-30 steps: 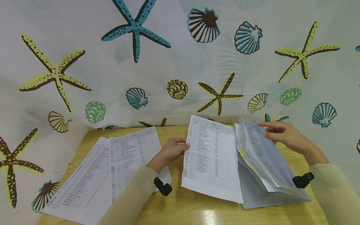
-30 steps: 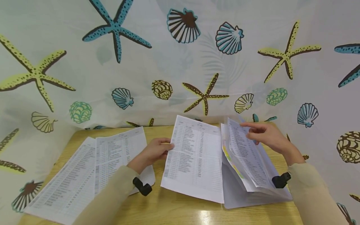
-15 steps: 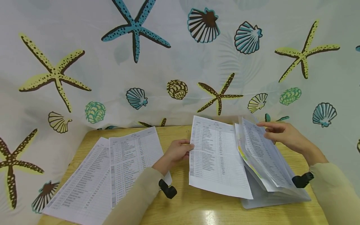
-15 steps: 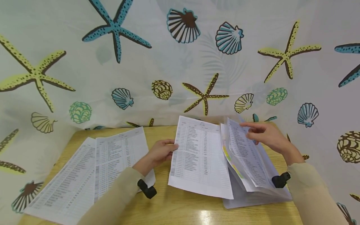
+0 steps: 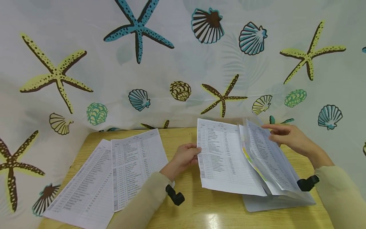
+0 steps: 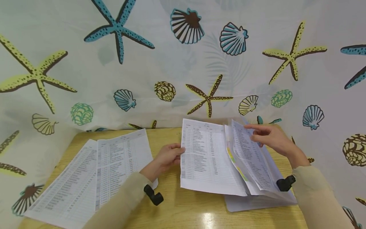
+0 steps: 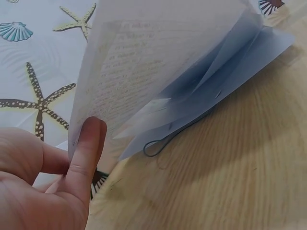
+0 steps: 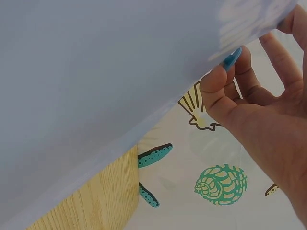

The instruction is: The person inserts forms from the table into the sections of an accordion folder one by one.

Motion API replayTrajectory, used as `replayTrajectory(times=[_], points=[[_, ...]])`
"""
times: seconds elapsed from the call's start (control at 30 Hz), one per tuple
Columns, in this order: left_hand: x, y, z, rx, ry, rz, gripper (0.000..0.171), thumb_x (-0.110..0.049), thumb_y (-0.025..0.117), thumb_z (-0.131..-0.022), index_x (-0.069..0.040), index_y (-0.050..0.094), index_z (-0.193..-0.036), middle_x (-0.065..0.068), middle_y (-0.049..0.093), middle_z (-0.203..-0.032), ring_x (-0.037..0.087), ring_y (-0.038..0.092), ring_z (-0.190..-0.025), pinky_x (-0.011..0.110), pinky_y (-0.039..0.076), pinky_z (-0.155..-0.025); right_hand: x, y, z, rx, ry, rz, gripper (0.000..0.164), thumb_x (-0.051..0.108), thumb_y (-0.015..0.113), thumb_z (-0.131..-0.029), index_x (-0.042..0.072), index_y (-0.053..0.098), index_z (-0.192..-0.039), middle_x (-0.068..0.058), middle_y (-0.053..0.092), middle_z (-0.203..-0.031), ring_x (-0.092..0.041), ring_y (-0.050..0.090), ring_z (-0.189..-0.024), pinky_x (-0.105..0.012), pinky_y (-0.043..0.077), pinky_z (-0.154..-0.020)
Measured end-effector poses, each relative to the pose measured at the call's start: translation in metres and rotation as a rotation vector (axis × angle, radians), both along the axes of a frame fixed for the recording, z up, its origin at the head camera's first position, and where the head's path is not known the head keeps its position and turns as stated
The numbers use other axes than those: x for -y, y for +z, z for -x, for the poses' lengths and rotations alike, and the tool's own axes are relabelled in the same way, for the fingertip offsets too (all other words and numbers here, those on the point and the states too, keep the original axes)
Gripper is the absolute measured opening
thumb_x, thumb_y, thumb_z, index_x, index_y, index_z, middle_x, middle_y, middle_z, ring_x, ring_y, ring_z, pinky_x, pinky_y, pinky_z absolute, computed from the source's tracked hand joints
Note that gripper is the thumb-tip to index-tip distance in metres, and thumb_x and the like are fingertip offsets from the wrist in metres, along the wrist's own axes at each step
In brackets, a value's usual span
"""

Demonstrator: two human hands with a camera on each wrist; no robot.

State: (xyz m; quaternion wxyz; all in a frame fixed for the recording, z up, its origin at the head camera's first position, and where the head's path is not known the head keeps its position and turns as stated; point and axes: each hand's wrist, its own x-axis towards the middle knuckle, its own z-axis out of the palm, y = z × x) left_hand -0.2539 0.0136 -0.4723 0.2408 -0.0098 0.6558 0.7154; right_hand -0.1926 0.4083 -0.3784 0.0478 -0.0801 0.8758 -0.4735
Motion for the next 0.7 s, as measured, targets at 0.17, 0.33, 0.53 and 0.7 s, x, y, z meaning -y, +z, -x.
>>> replayTrajectory(times=[0.17,0.33,0.53,0.7], points=[[-0.008,-0.001,-0.007,-0.006,-0.001,0.014,0.037,-0.009,0.062,-0.105,0.005,0.061,-0.139,0.012,0.077,-0.101,0.009,0.071,-0.073,0.020,0.057,-0.061,0.001,0.000,0.000,0.001,0.005,0.007,0.047,0.018,0.066,-0.105,0.008,0.058,-0.150,-0.001,0.055,-0.106,-0.016,0.056,-0.085,-0.027,0.053,-0.070],[-0.016,0.001,-0.014,-0.021,-0.017,0.034,0.035,-0.010,0.063,-0.104,0.006,0.063,-0.136,0.012,0.078,-0.097,0.010,0.071,-0.072,0.021,0.059,-0.061,0.001,0.001,0.000,0.000,0.001,0.001,0.048,0.018,0.066,-0.105,0.007,0.058,-0.150,-0.001,0.055,-0.107,-0.018,0.058,-0.087,-0.028,0.053,-0.071],[-0.027,-0.001,-0.020,-0.020,-0.023,0.040,0.036,-0.010,0.063,-0.104,0.006,0.062,-0.136,0.013,0.078,-0.095,0.013,0.073,-0.074,0.023,0.061,-0.063,0.002,0.002,0.000,-0.007,0.007,0.007,0.047,0.016,0.066,-0.104,0.007,0.058,-0.149,0.000,0.055,-0.104,-0.018,0.057,-0.086,-0.027,0.053,-0.071],[-0.036,-0.003,-0.025,-0.031,-0.018,0.028,0.036,-0.009,0.063,-0.104,0.006,0.062,-0.136,0.016,0.078,-0.098,0.016,0.074,-0.076,0.033,0.066,-0.071,0.003,0.003,-0.001,-0.009,0.001,-0.006,0.047,0.016,0.066,-0.104,0.005,0.057,-0.149,-0.001,0.055,-0.105,-0.017,0.057,-0.087,-0.026,0.053,-0.071]])
